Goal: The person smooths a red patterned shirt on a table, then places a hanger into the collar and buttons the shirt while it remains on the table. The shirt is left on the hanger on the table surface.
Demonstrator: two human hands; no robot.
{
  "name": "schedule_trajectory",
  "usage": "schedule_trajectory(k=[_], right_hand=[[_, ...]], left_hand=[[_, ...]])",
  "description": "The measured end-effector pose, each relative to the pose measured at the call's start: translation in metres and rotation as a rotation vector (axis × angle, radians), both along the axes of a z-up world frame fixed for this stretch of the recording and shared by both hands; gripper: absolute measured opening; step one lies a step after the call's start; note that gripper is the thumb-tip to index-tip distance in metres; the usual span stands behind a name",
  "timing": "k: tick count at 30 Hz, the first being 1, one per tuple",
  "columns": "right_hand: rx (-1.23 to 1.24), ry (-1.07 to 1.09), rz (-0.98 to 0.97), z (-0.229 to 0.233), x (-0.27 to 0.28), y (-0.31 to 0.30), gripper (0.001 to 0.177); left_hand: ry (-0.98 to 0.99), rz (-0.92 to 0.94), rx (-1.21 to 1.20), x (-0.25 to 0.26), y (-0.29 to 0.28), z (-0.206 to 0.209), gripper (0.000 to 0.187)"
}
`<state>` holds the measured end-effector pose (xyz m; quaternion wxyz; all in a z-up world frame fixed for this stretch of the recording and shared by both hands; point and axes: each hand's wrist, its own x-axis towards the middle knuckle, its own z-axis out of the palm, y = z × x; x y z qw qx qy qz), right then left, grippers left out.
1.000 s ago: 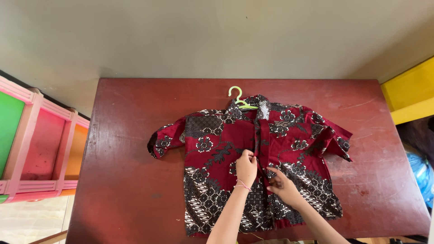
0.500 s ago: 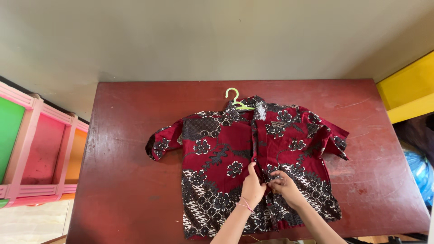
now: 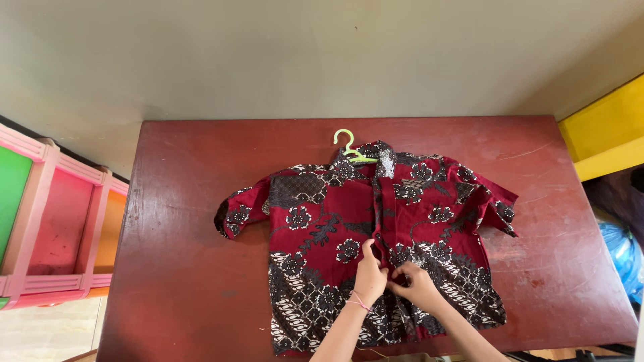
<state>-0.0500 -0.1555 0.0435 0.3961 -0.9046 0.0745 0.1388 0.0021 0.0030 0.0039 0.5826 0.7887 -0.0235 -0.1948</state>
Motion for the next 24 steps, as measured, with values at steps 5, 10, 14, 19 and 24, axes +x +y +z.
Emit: schedule_trajectory(k=[5, 10, 14, 19, 24], right_hand=[[0.016, -0.118, 0.102, 0.005, 0.000, 0.002, 0.028], [0.009, 0.006, 0.061, -0.019, 0.000, -0.013, 0.022], [0.086, 0.020, -0.001, -0.030, 0.000, -0.020, 0.021], [0.141, 0.095, -0.082, -0.029, -0.006, -0.015, 0.022], [0.151, 0.105, -0.114, -0.027, -0.010, -0.007, 0.022]], left_hand=[[0.181, -0.062, -0.118, 0.006, 0.010, 0.002, 0.070], [-0.185, -0.145, 0.354, -0.004, 0.013, -0.006, 0.022], [-0.238, -0.250, 0.452, -0.022, 0.008, -0.009, 0.008], [-0.271, -0.196, 0.467, -0.034, -0.007, -0.012, 0.009], [-0.191, -0.153, 0.367, -0.028, -0.001, -0.019, 0.009]])
